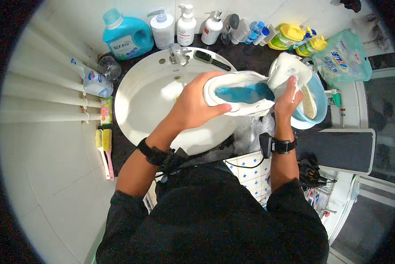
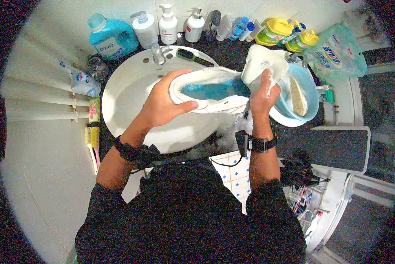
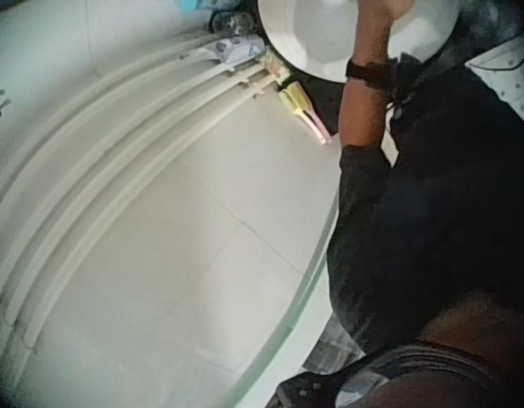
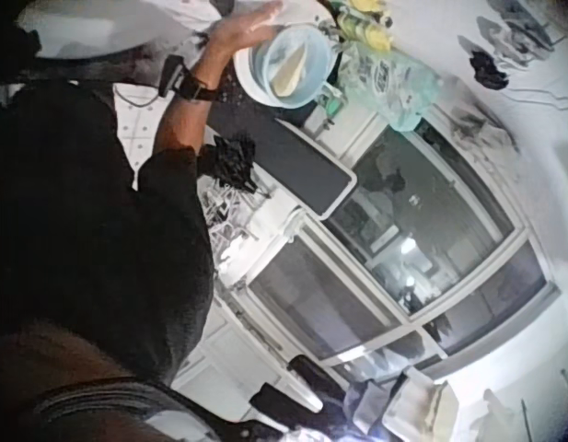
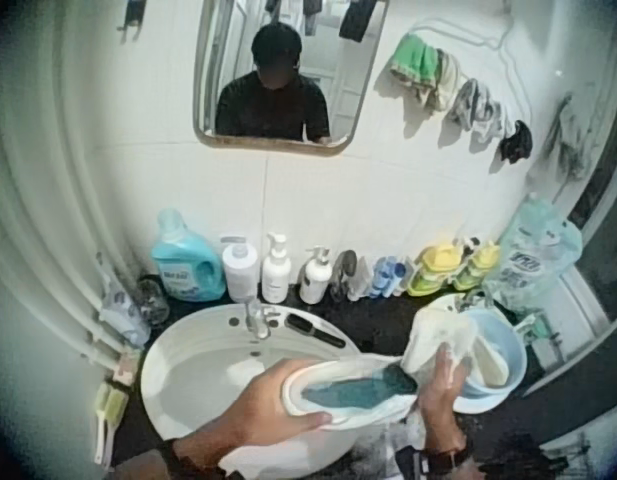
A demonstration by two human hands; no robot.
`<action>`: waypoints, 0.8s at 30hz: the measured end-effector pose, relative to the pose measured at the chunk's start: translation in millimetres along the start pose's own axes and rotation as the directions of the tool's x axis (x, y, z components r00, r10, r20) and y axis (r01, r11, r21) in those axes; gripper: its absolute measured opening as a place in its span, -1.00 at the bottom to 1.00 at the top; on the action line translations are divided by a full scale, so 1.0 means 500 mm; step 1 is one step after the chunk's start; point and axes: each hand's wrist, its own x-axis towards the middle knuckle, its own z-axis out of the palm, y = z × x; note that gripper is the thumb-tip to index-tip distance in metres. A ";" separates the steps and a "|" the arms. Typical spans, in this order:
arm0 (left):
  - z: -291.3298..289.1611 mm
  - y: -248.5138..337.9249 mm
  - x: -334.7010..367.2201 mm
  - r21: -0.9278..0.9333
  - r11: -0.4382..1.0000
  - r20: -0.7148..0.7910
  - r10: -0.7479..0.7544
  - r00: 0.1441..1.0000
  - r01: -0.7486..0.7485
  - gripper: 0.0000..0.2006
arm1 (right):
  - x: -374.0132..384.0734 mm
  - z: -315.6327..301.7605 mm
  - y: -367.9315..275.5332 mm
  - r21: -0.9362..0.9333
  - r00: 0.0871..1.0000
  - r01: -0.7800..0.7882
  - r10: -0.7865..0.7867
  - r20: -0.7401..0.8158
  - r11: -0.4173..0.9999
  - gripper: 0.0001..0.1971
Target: The person cleans a white shoe over a sink using a brush and soapy water. They scrub the exterior of the shoe, rinse the brush, and then rinse the shoe under the faucet.
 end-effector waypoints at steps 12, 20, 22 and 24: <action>-0.081 -0.029 0.125 0.234 0.848 0.380 -0.531 0.758 0.476 -0.55 | 0.001 0.039 -0.047 -0.350 0.967 -0.045 0.128 0.220 0.936 -0.49; -0.071 -0.021 0.114 0.519 0.817 0.222 -0.411 0.884 0.249 -0.44 | -0.006 0.069 -0.057 -0.369 0.962 0.066 0.040 0.272 0.927 -0.44; -0.058 -0.020 0.098 0.483 0.839 0.235 -0.401 0.885 0.251 -0.46 | 0.007 0.065 -0.047 -0.376 0.948 0.159 -0.035 0.316 0.913 -0.44; -0.049 -0.028 0.079 0.446 0.857 0.240 -0.393 0.888 0.259 -0.48 | 0.015 0.064 -0.057 -0.379 0.940 0.204 -0.072 0.335 0.903 -0.44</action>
